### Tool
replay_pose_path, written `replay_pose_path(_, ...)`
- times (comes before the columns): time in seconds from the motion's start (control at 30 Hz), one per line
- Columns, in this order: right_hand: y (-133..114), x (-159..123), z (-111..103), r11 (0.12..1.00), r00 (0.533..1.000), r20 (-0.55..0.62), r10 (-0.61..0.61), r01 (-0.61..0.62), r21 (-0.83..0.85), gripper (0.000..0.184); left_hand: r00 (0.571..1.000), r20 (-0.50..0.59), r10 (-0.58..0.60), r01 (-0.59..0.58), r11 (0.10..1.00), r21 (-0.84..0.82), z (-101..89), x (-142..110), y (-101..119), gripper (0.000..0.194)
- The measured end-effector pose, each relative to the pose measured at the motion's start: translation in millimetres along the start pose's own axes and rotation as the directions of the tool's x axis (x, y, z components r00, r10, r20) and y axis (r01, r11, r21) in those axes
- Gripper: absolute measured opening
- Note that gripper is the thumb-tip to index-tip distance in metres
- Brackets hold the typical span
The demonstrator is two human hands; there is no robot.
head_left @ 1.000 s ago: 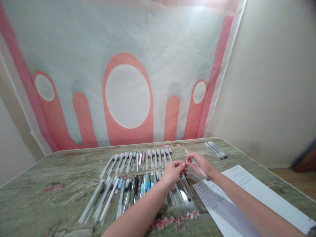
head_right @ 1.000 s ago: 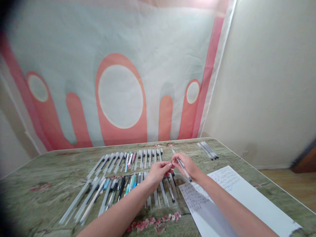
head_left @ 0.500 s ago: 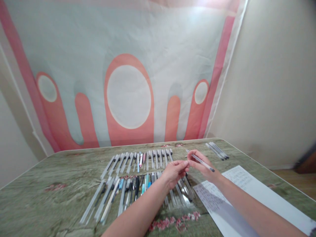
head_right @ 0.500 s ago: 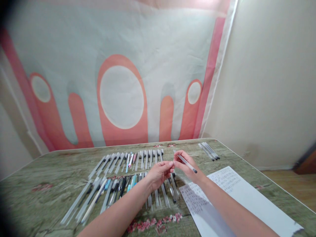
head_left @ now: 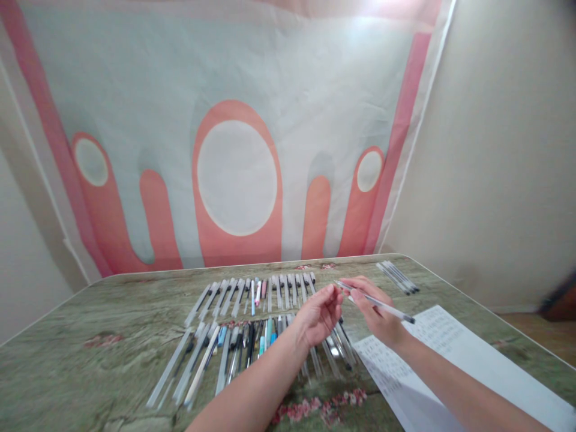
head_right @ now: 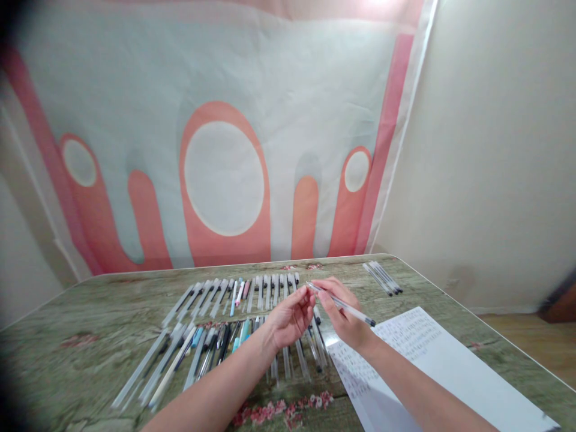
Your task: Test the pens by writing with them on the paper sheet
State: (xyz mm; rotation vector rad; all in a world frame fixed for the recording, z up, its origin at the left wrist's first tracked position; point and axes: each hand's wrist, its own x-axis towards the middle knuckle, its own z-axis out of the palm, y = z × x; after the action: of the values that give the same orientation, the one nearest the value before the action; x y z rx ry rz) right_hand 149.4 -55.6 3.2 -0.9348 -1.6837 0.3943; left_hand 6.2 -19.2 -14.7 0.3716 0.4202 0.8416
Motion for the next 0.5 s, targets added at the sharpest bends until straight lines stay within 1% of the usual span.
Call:
replay_pose_path(0.1,-4.2,-3.4,5.2,0.999,0.995,-0.094,-0.04,0.04,-0.003,0.016,1.0,0.022,0.005,-0.005,1.0,-0.027,4.2,-3.5,-1.1,0.013)
replay_pose_path(0.2,-5.9,-4.5,7.4,0.994,0.986,-0.127,-0.106,0.106,-0.007,0.011,0.998,0.06,0.008,-0.005,0.998,-0.061,7.9,-5.7,-2.3,0.01)
replay_pose_path(0.3,-8.3,-4.7,7.2,0.989,0.981,-0.126,-0.146,0.148,-0.001,0.011,0.997,0.08,0.009,-0.001,0.996,-0.09,9.6,-6.4,-3.6,0.008)
replay_pose_path(0.5,-10.9,-6.9,7.7,0.985,0.98,-0.101,-0.171,0.172,0.003,0.013,0.993,0.103,0.053,-0.041,0.992,-0.117,12.0,-7.5,-6.9,0.008)
